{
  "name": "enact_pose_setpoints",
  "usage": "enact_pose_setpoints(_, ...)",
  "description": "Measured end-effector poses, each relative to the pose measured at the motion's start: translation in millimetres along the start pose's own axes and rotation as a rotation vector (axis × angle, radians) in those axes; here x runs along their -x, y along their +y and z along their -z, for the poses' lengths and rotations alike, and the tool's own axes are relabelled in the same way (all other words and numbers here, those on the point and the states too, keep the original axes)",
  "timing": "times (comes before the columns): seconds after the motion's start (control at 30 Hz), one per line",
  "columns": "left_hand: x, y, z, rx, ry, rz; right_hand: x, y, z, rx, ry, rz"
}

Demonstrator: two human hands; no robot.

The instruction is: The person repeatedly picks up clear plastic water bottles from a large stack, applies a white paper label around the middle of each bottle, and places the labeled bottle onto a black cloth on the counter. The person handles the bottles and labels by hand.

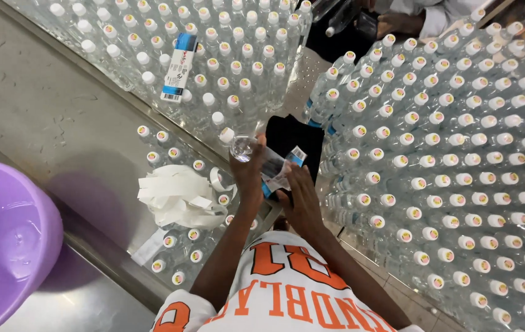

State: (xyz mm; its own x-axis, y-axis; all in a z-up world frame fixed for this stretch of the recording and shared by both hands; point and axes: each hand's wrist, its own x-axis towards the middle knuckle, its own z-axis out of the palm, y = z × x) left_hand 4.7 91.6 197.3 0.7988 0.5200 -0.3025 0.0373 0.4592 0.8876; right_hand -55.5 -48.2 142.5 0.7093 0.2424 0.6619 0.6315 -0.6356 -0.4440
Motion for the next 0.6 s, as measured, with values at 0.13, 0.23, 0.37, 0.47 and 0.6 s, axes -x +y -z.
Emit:
enact_pose_setpoints(0.13,23.4,7.7,-7.3,-0.012,-0.059,0.003,-9.1,1.4,-0.4,-0.061,-0.067,-0.060)
enact_pose_setpoints(0.23,21.1,5.6,-2.9,-0.047,-0.091,0.031,-10.3,15.9,-4.1,-0.074,-0.190,-0.252)
enact_pose_setpoints(0.37,3.1,-21.2,8.6,-0.093,-0.106,0.078,-7.6,33.1,1.1,-0.262,-0.419,-0.510)
enact_pose_setpoints(0.47,13.8,1.6,7.8,-0.025,-0.145,0.112,5.8,31.5,15.0,-0.374,-0.524,-0.551)
enact_pose_setpoints(0.6,3.5,-12.5,14.1,-0.060,-0.195,0.075,-4.6,27.0,54.9,-0.193,-0.689,-0.624)
